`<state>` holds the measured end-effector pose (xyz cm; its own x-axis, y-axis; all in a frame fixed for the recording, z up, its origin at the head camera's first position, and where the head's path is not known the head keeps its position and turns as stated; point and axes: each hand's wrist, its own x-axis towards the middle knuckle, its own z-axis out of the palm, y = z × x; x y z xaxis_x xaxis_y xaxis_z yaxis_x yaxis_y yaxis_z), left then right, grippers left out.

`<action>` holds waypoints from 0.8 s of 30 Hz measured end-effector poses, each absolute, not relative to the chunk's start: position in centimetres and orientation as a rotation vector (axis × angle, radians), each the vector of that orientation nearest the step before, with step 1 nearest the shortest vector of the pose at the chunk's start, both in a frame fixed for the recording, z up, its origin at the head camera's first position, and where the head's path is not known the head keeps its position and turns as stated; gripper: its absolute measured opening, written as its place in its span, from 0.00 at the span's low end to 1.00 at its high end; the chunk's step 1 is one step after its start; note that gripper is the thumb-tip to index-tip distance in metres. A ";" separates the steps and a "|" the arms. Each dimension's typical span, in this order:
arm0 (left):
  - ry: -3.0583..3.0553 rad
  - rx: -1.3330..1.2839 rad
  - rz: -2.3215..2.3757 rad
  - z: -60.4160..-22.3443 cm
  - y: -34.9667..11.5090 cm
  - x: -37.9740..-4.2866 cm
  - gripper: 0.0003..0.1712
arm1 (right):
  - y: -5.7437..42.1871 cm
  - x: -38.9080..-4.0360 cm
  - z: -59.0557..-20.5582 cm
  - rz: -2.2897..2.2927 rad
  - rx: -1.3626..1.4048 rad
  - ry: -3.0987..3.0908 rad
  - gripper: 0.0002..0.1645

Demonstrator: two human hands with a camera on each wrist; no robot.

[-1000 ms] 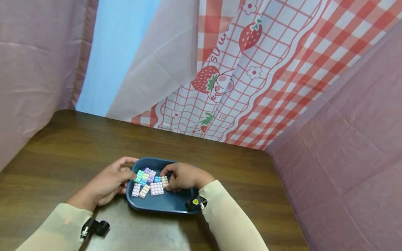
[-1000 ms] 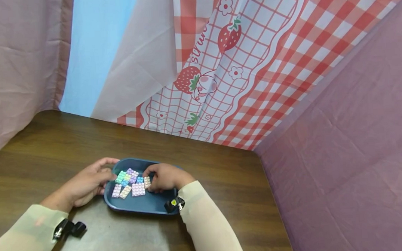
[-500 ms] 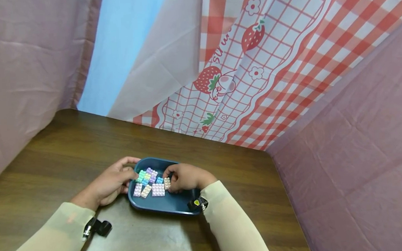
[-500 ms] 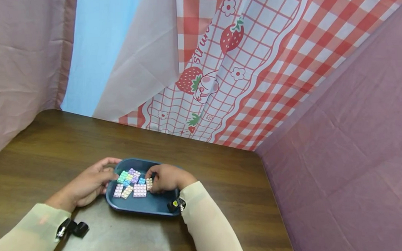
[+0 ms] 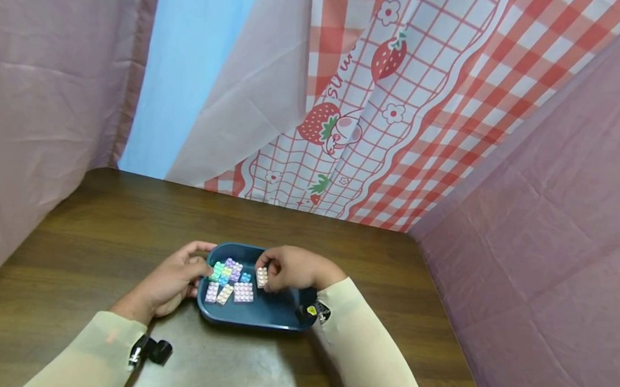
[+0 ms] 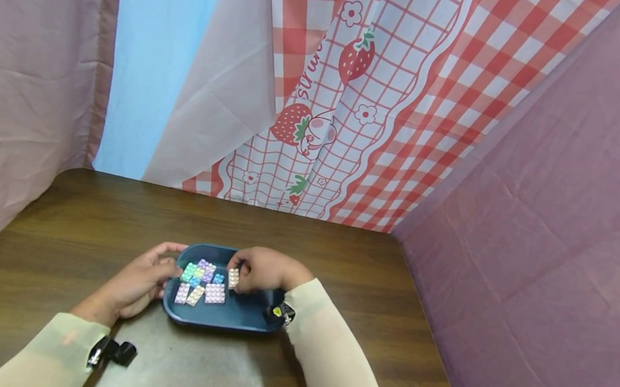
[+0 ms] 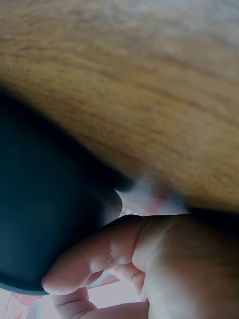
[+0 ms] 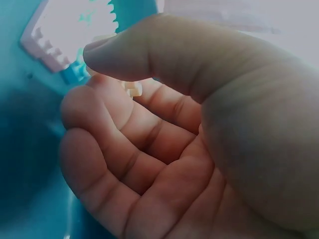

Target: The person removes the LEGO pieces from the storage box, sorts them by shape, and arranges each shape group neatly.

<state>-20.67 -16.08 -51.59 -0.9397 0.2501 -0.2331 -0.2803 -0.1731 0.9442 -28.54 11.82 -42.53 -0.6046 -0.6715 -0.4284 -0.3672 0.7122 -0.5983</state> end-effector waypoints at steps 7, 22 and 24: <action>1.761 -0.033 2.170 -51.5 -16.1 -20.6 0.37 | 12.2 -27.1 -40.9 -0.629 -0.824 2.293 0.21; 1.735 -0.028 2.190 -51.5 -15.9 -20.6 0.37 | 13.0 -22.7 -39.0 -0.703 -0.917 2.303 0.20; 1.737 -0.029 2.187 -51.6 -15.9 -20.6 0.38 | 12.9 -21.9 -38.9 -0.718 -0.936 2.289 0.21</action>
